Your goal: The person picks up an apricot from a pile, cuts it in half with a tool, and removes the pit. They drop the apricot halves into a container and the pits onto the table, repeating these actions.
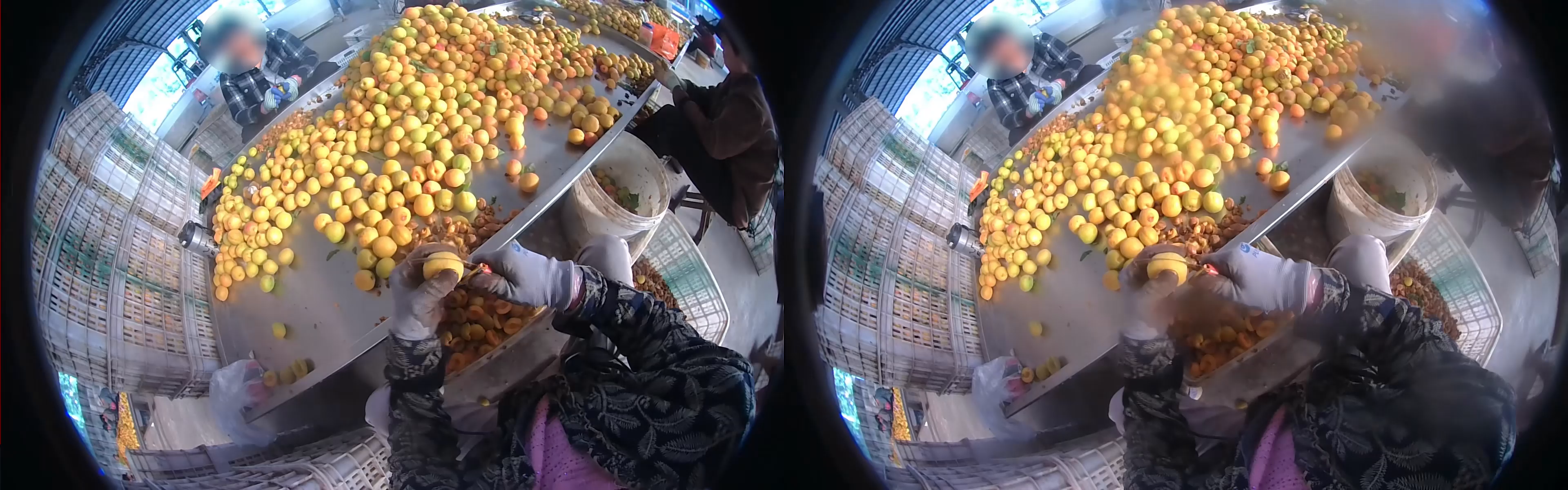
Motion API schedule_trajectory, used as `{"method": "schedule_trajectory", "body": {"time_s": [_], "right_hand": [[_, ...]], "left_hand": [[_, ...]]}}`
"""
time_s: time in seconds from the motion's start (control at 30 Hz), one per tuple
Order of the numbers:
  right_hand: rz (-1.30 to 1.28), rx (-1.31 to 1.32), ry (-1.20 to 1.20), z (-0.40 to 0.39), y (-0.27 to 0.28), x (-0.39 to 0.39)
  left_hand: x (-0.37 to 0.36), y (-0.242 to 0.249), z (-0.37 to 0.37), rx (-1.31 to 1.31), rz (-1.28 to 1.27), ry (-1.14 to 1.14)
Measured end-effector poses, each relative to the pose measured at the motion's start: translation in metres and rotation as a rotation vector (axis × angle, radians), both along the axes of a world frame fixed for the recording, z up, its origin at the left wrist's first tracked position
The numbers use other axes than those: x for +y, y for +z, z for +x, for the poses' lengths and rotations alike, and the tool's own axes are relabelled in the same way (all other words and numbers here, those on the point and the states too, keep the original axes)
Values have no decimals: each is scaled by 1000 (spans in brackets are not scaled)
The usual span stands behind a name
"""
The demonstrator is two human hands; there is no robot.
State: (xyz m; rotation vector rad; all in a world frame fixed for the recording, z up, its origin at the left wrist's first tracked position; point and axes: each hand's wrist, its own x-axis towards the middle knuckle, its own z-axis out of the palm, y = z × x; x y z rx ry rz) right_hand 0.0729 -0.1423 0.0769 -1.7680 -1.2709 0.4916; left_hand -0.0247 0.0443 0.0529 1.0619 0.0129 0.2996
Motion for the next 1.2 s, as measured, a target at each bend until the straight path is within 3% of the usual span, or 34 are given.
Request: {"method": "schedule_trajectory", "body": {"time_s": [0.03,0.07,0.13,0.2,0.23,0.27,0.3,0.33,0.43,0.53,0.6,0.63,0.7,0.77,0.83,0.87,0.9,0.97,1.03,1.2], "right_hand": [[-2,-1,-2,3,-9,-1],[50,-46,30,8,-21,0],[100,-85,69,5,-28,0],[139,61,-62,-3,-28,-1],[143,58,-63,-7,-21,0],[159,214,-70,-12,-12,1],[173,369,-76,-15,-6,3],[184,171,-126,-18,-5,4],[274,241,-36,-14,-7,4],[71,185,44,1,-13,-2],[26,167,56,6,-16,-3],[-16,153,66,7,-17,-4],[56,123,112,6,-15,-4],[128,96,154,4,-17,-7],[131,314,187,6,-24,-13],[135,309,183,7,-34,-13],[188,317,134,6,-47,-11],[241,318,91,2,-52,-8],[249,500,49,-8,-44,-5],[156,313,65,1,-33,-3]], "left_hand": [[6,5,1,83,51,-52],[7,12,-3,149,294,-23],[4,14,-5,117,272,-7],[-5,9,-4,86,256,6],[-19,1,1,-19,59,93],[-30,-4,6,-123,-139,176],[-38,-4,8,-128,-137,172],[-45,-4,9,-101,-179,206],[-45,-5,3,-67,-253,272],[-19,9,-6,-20,-120,137],[-3,14,-8,10,197,94],[7,20,-11,10,197,94],[21,38,-18,311,492,-130],[14,41,-19,320,528,-145],[3,15,-10,-103,433,144],[-3,-1,-8,-74,91,92],[-20,-1,-5,-81,94,88],[-49,-1,1,-127,-323,201],[-50,-2,0,-141,-296,205],[-37,5,-4,-109,-154,131]]}}
